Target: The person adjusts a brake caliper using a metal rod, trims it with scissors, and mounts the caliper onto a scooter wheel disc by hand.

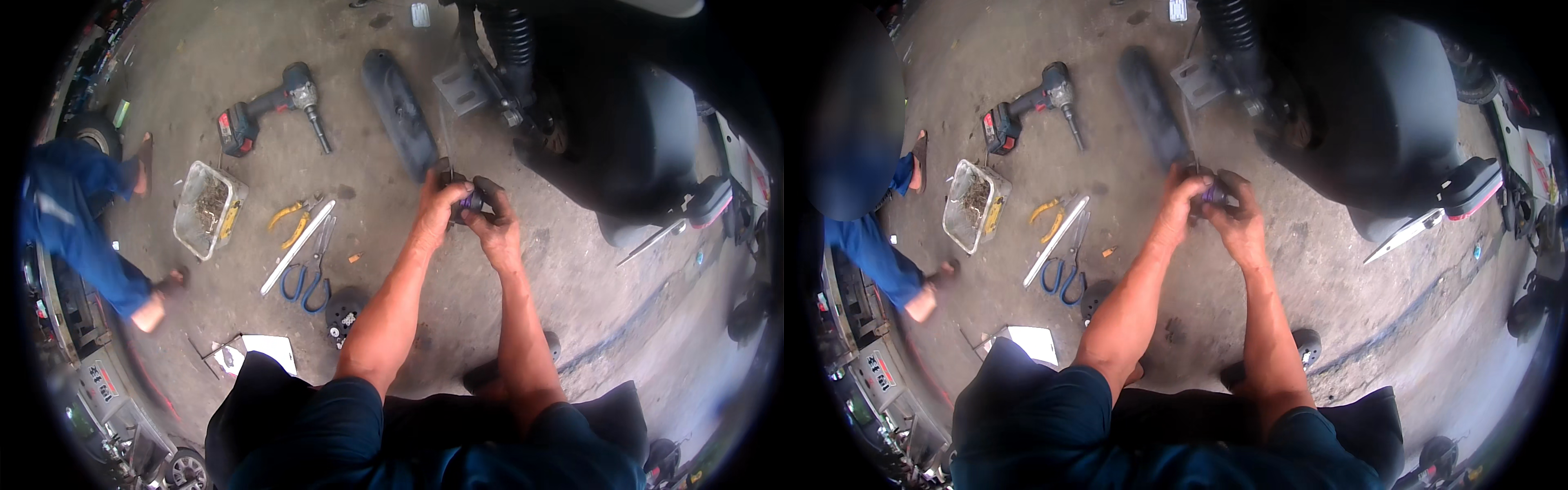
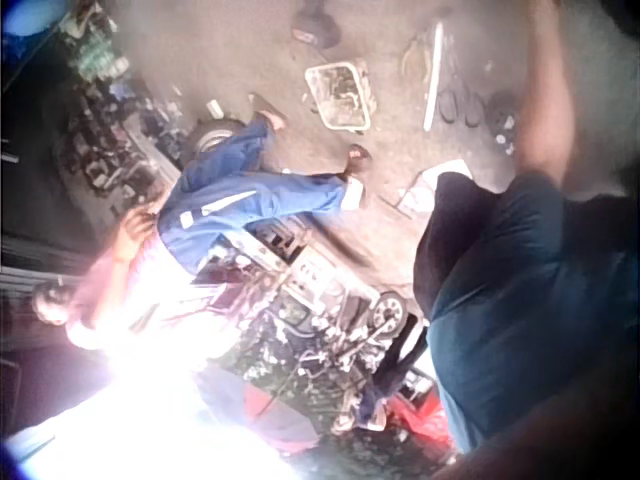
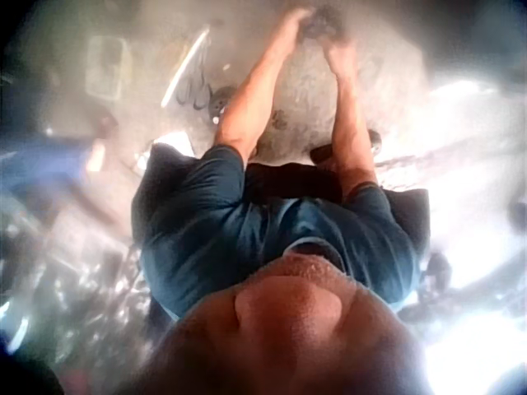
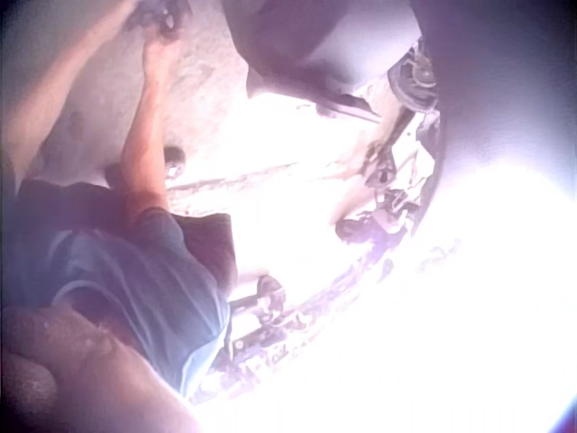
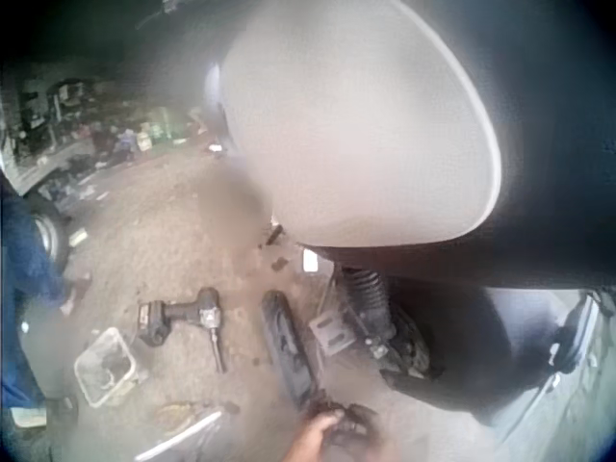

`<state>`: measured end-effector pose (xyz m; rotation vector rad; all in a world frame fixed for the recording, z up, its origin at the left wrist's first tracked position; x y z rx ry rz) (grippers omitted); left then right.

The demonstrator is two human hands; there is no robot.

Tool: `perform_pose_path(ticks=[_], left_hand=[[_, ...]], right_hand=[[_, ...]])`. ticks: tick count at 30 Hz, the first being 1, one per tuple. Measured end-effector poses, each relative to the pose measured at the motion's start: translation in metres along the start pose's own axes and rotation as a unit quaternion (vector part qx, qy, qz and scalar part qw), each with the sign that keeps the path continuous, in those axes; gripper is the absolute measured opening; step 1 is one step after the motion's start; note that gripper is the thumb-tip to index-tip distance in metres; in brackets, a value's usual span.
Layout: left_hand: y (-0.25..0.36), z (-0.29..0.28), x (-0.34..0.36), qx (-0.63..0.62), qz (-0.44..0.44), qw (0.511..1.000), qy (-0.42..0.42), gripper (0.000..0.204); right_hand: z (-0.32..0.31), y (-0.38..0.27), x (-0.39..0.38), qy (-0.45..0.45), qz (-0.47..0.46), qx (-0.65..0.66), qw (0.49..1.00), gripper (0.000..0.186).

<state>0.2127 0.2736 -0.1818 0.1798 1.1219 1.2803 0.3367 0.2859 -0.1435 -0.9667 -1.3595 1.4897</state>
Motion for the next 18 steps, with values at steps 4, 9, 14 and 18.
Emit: perform_pose_path(ticks=[4,9,14,18], left_hand=[[0.01,-0.006,-0.007,0.02,-0.006,1.0,0.005,0.058],[0.016,-0.005,-0.006,0.028,0.007,1.0,-0.012,0.045],[0.02,-0.002,-0.005,0.073,-0.02,0.996,-0.048,0.049],[0.014,0.005,-0.001,0.064,0.0,0.997,-0.036,0.053]], right_hand=[[0.007,0.004,0.007,-0.037,-0.022,-0.063,0.997,0.049],[0.013,-0.005,0.012,-0.036,-0.071,-0.09,0.993,0.04],[0.009,0.002,0.014,-0.022,-0.106,-0.079,0.991,0.031],[-0.003,0.006,0.01,-0.003,-0.138,-0.12,0.983,0.03]])
Point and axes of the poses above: each hand's wrist, its own x-axis towards the middle knuckle, its own z-axis out of the palm, y = z × x, the point moved 6 cm from there along x, towards the middle knuckle, and after that the axes turned 14 degrees about -z, right-handed, at the moved point
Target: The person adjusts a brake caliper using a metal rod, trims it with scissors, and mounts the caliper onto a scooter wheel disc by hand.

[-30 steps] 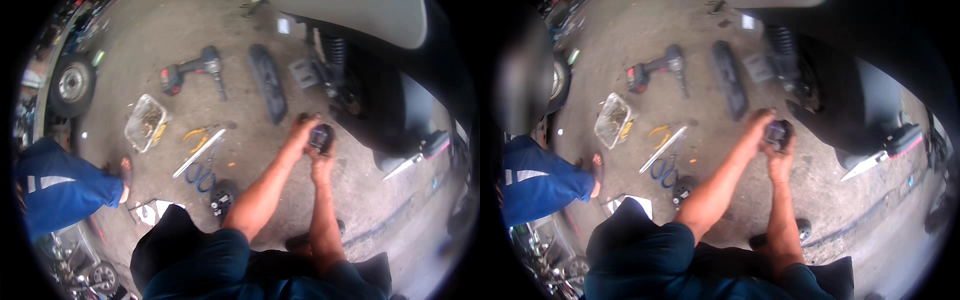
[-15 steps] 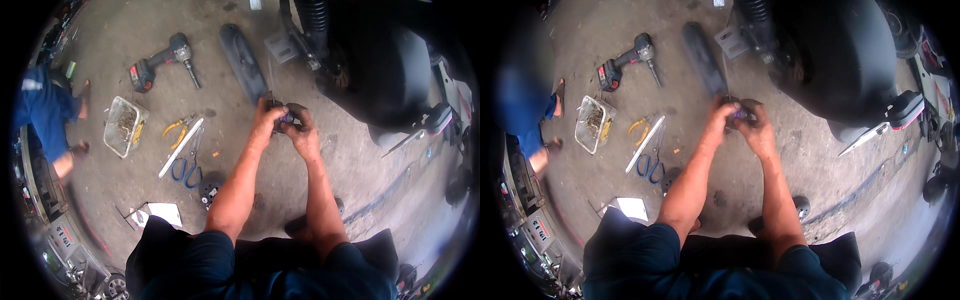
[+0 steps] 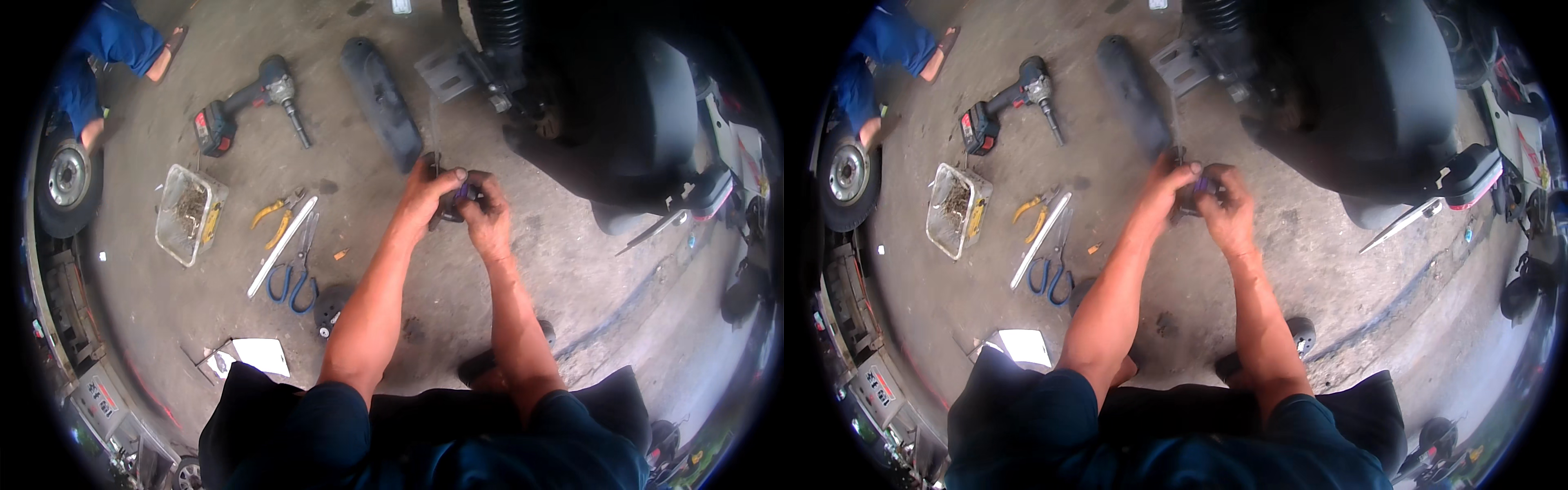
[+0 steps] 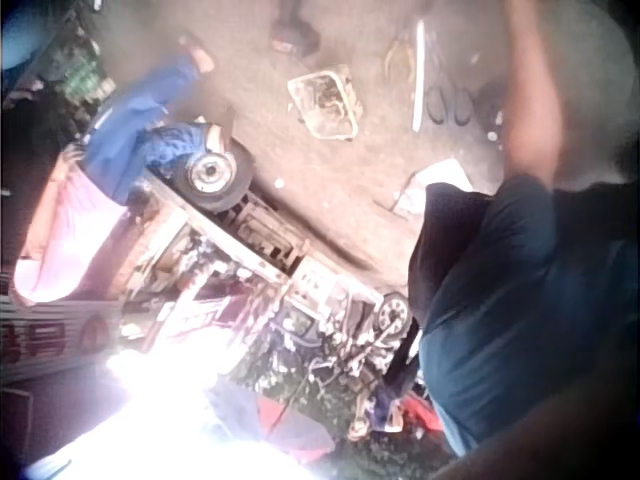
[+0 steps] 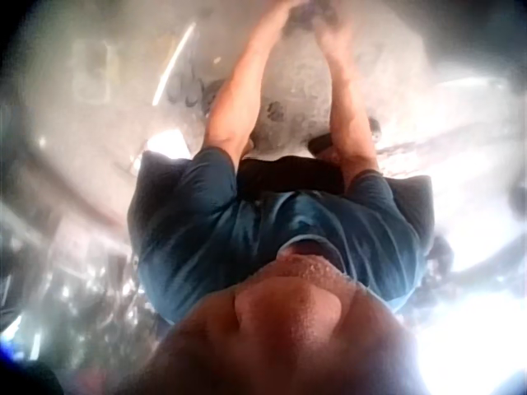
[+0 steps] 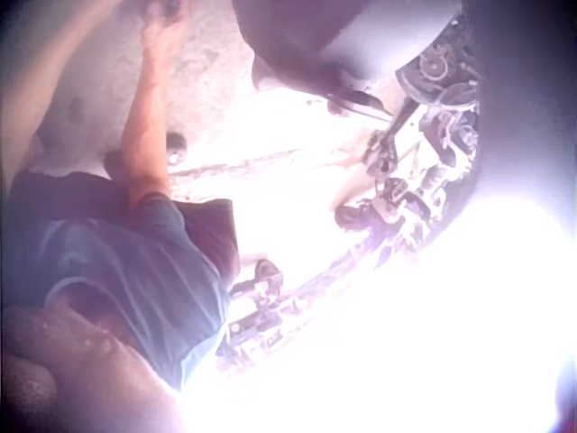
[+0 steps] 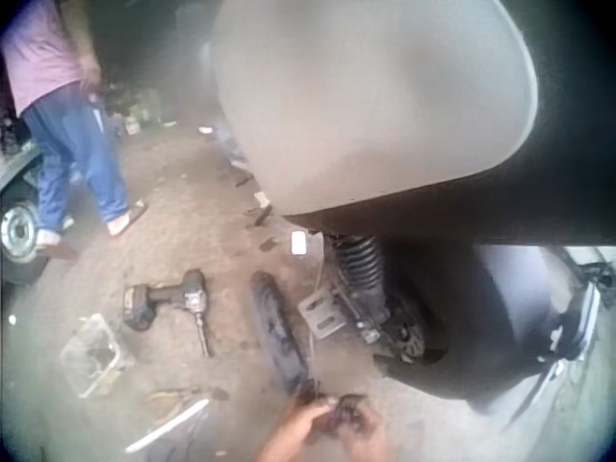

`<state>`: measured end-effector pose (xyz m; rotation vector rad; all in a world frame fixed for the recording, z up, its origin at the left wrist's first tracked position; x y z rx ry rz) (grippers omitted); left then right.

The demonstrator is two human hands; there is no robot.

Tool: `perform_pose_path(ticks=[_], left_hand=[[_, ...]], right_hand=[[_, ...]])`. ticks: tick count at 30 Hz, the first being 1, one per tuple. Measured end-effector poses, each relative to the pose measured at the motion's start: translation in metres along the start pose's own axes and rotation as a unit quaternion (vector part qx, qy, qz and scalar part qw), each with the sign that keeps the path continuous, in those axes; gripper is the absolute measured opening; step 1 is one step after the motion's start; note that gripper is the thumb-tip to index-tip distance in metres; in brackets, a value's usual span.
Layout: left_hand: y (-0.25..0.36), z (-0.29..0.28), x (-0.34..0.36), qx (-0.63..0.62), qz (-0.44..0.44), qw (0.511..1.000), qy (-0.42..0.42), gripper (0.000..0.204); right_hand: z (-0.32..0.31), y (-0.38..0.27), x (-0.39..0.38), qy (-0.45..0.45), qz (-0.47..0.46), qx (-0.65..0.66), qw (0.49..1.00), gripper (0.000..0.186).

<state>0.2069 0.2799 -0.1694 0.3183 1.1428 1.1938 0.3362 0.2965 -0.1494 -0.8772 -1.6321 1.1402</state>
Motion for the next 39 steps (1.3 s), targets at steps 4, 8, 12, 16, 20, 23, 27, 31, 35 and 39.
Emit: perform_pose_path(ticks=[4,8,12,16,20,23,27,31,35,39], left_hand=[[-0.005,0.0,-0.002,0.063,-0.05,0.997,0.009,0.063],[-0.001,0.0,-0.006,0.022,-0.025,0.998,0.044,0.065],[-0.003,0.011,-0.002,-0.019,-0.064,0.996,0.055,0.062],[-0.008,0.01,0.007,0.0,-0.05,0.996,0.073,0.059],[-0.007,0.012,0.009,0.038,-0.059,0.99,0.124,0.058],[-0.018,-0.004,0.015,0.195,-0.019,0.955,0.224,0.059],[0.018,0.03,-0.02,0.2,0.157,0.912,0.322,0.05],[0.048,0.083,-0.013,-0.067,-0.029,0.995,0.062,0.035],[0.044,0.097,-0.004,-0.064,-0.024,0.998,0.003,0.032],[0.034,0.101,-0.004,-0.147,0.016,0.988,-0.052,0.032]], right_hand=[[-0.005,0.016,-0.01,0.009,0.11,0.072,0.991,0.03],[-0.024,-0.013,-0.002,0.237,0.085,0.129,0.959,0.04],[-0.057,-0.042,0.011,0.28,-0.003,0.123,0.952,0.042],[-0.052,-0.054,0.021,0.293,0.012,0.225,0.929,0.037],[-0.048,-0.057,0.018,0.269,0.008,0.21,0.94,0.037],[-0.046,-0.06,0.018,0.266,0.004,0.204,0.942,0.036],[-0.062,-0.047,0.014,0.263,-0.017,0.168,0.95,0.038],[-0.052,-0.057,0.017,0.279,-0.035,0.218,0.934,0.045],[-0.054,-0.055,0.015,0.229,-0.031,0.175,0.957,0.061],[-0.063,-0.048,0.014,0.19,-0.021,0.144,0.971,0.057]])
Point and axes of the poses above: each hand's wrist, its own x-axis towards the middle knuckle, its own z-axis out of the palm, y = z × x, the point moved 6 cm from there along x, towards the middle knuckle, and after that the axes turned 14 degrees about -z, right-handed, at the moved point
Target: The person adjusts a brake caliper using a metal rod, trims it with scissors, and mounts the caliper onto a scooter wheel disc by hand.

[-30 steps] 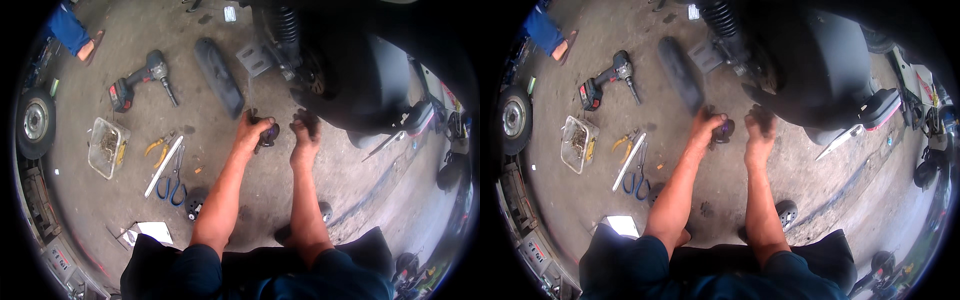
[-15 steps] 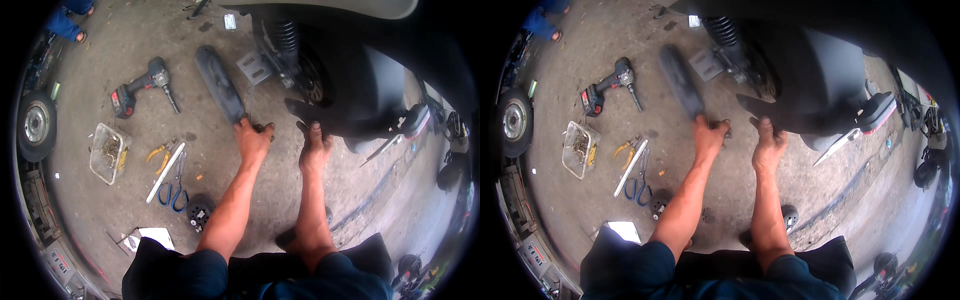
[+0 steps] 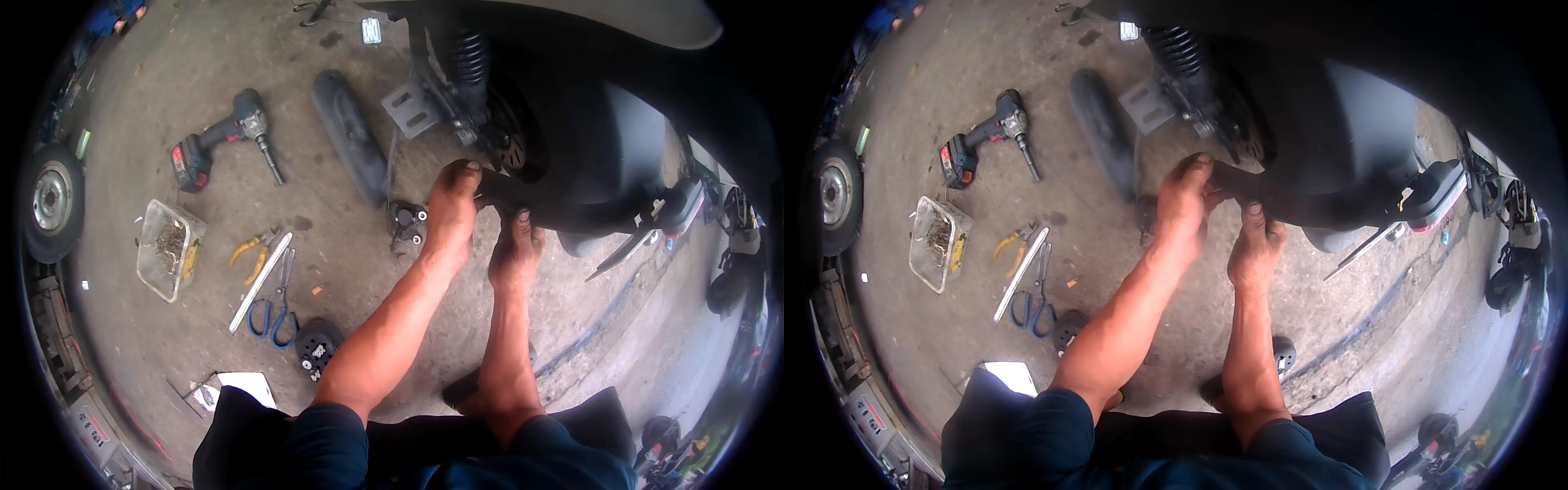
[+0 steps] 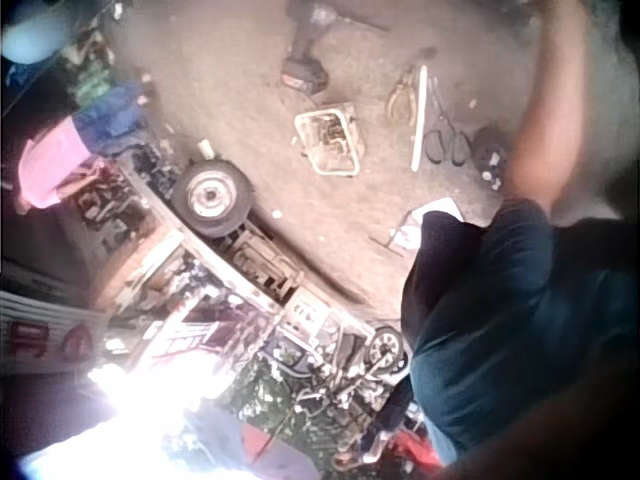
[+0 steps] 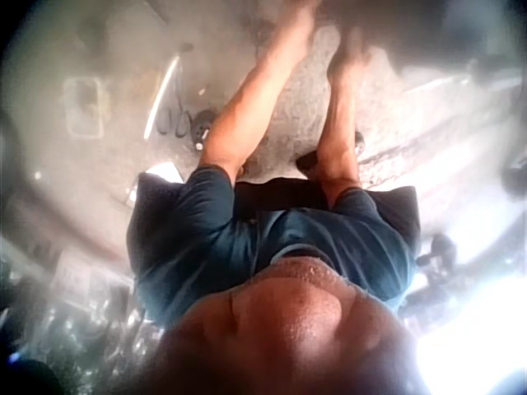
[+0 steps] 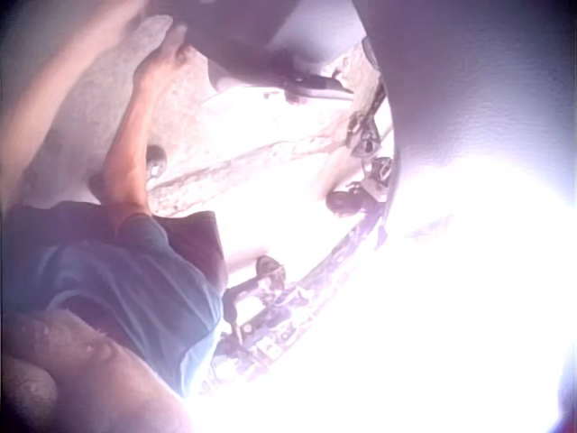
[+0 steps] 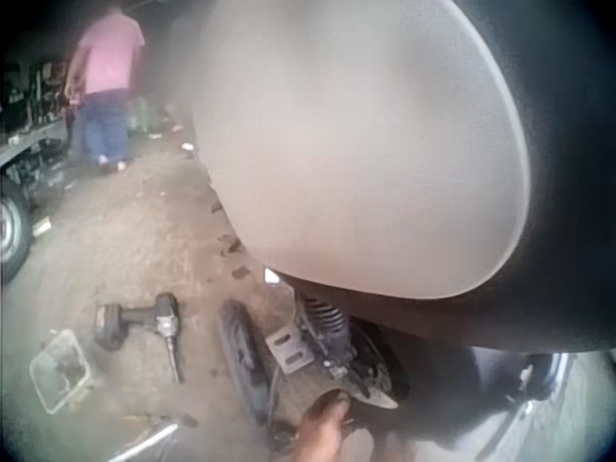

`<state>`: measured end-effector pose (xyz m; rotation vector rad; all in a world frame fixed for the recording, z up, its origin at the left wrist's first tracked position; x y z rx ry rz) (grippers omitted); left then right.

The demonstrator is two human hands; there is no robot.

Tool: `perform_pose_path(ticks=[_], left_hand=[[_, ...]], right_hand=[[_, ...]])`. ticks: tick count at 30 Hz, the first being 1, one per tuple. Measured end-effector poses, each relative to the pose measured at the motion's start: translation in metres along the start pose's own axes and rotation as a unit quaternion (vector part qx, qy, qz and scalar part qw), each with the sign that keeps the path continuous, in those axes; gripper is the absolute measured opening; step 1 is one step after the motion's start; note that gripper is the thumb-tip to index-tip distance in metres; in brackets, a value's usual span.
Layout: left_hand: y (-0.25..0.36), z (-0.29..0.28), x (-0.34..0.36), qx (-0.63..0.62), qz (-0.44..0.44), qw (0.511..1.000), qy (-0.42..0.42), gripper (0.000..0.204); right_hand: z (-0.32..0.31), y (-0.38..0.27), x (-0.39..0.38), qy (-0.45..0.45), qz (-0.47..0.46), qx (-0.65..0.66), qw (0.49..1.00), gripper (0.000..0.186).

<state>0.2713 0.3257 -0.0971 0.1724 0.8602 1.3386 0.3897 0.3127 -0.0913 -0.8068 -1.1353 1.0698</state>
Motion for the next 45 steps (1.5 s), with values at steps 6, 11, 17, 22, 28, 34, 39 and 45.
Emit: perform_pose_path(ticks=[6,11,17,22,28,34,39,45], left_hand=[[0.007,-0.01,-0.017,0.27,0.174,0.931,0.171,0.033],[-0.004,0.0,-0.003,0.219,0.074,0.967,0.105,0.032],[-0.004,0.01,-0.005,0.212,0.134,0.963,0.103,0.029],[0.012,0.018,-0.017,0.235,0.13,0.961,0.073,0.029],[0.02,0.024,-0.013,0.207,0.16,0.965,0.017,0.028],[0.026,0.026,-0.022,0.16,0.186,0.969,-0.018,0.026],[0.023,0.029,-0.021,0.181,0.173,0.967,-0.055,0.027],[0.024,0.034,-0.021,0.234,0.144,0.96,-0.053,0.027]], right_hand=[[0.0,-0.009,0.001,0.094,-0.033,-0.017,0.995,0.035],[-0.003,-0.018,0.008,0.096,-0.057,-0.05,0.992,0.034],[-0.006,-0.032,0.013,0.045,-0.073,-0.089,0.992,0.046],[0.013,-0.038,0.015,0.044,-0.073,-0.035,0.996,0.049],[0.012,-0.043,0.018,0.054,-0.11,-0.032,0.992,0.045],[0.014,-0.036,0.017,0.029,-0.115,0.035,0.992,0.046],[0.015,-0.039,0.016,0.021,-0.135,0.032,0.99,0.043],[0.01,-0.034,0.021,0.033,-0.112,0.044,0.992,0.039]])
Point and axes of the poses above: each hand's wrist, its own x-axis towards the middle knuckle, its own z-axis out of the palm, y = z × x, the point moved 6 cm from there along x, towards the middle knuckle, and after that the axes turned 14 degrees about -z, right-handed, at the moved point
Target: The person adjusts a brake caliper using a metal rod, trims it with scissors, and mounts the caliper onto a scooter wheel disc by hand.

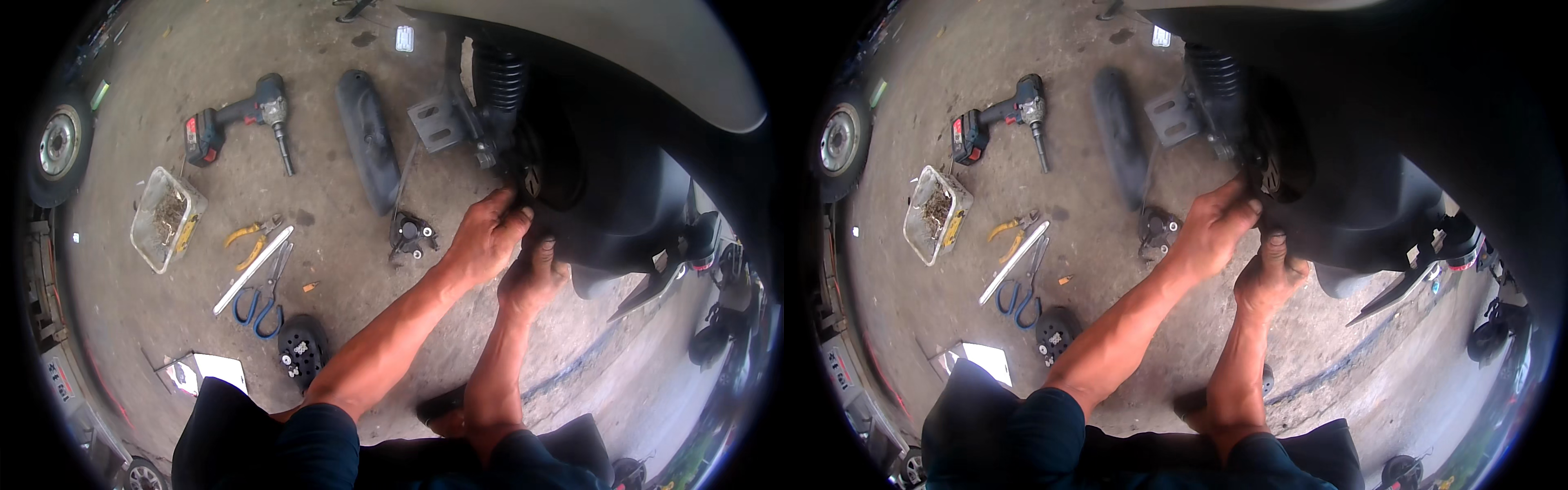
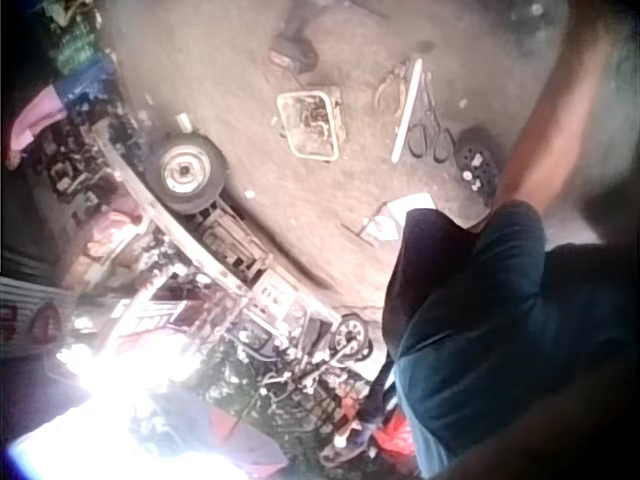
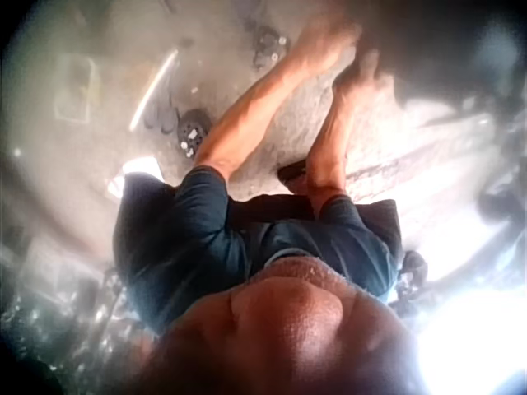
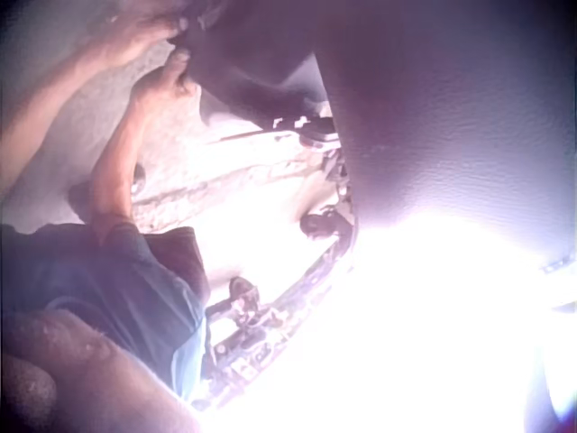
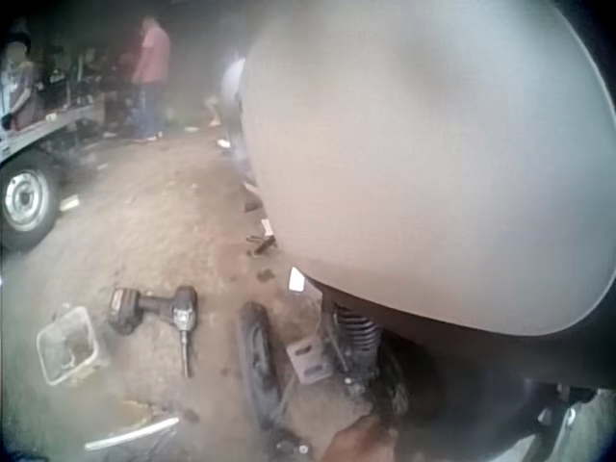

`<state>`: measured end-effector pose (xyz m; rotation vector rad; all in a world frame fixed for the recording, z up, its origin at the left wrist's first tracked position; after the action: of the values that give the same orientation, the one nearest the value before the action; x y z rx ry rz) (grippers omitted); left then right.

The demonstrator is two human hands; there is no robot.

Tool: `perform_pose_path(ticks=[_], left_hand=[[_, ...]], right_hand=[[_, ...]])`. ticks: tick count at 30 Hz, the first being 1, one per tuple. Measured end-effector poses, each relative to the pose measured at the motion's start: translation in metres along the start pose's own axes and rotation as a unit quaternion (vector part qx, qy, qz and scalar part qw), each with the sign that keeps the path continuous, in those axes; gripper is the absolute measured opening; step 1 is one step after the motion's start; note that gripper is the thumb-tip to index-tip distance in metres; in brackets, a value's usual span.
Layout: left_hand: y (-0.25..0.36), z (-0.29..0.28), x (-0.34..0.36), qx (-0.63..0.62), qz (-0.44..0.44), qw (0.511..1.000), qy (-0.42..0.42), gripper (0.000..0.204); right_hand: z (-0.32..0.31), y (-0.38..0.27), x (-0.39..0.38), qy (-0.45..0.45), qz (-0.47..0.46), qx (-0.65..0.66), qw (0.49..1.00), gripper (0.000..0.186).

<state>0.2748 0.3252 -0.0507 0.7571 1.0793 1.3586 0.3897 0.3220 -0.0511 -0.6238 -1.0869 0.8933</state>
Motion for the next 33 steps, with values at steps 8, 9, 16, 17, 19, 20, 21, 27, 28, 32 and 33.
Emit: perform_pose_path(ticks=[8,9,16,17,19,20,21,27,28,32,33], left_hand=[[0.007,0.002,-0.002,0.028,-0.033,0.998,-0.043,0.048],[0.007,0.001,-0.003,0.039,-0.017,0.999,-0.027,0.05],[-0.02,0.003,-0.008,-0.096,-0.07,0.993,-0.028,0.055],[-0.02,0.002,-0.009,-0.099,-0.055,0.993,-0.029,0.054],[-0.028,0.003,-0.018,-0.106,-0.044,0.993,-0.034,0.054],[-0.04,-0.003,-0.025,-0.049,-0.064,0.997,0.023,0.053],[-0.051,-0.009,-0.031,0.008,-0.083,0.994,0.078,0.053],[-0.076,-0.076,-0.063,0.301,0.134,0.863,0.383,0.055],[-0.08,-0.082,-0.065,0.3,0.134,0.864,0.382,0.055],[-0.086,-0.099,-0.072,0.332,0.11,0.838,0.419,0.062],[-0.092,-0.101,-0.073,0.355,0.081,0.826,0.43,0.06]], right_hand=[[-0.003,0.01,0.0,0.021,-0.018,0.004,1.0,0.04],[-0.003,0.011,0.0,0.025,-0.014,-0.003,1.0,0.04],[-0.011,0.021,-0.002,-0.022,-0.028,-0.027,0.999,0.039],[-0.01,0.02,-0.002,-0.025,-0.02,-0.043,0.999,0.04],[-0.014,0.018,-0.002,-0.027,-0.012,-0.065,0.997,0.041],[-0.019,0.017,-0.001,-0.041,-0.019,-0.108,0.993,0.042],[-0.022,0.015,0.001,-0.056,-0.029,-0.152,0.986,0.043],[-0.014,0.015,0.002,-0.027,-0.038,-0.138,0.989,0.044],[-0.013,0.013,0.003,-0.033,-0.052,-0.138,0.989,0.044],[-0.018,0.015,0.001,-0.035,-0.056,-0.144,0.987,0.043],[-0.02,0.014,-0.001,-0.046,-0.043,-0.171,0.983,0.039]])
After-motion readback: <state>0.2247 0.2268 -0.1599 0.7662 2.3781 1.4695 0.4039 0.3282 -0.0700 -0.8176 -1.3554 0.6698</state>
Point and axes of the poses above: each hand's wrist, its own x-axis towards the middle knuckle, its own z-axis out of the palm, y = z × x, the point moved 6 cm from there along x, towards the middle knuckle, and after that the axes turned 14 degrees about -z, right-handed, at the moved point
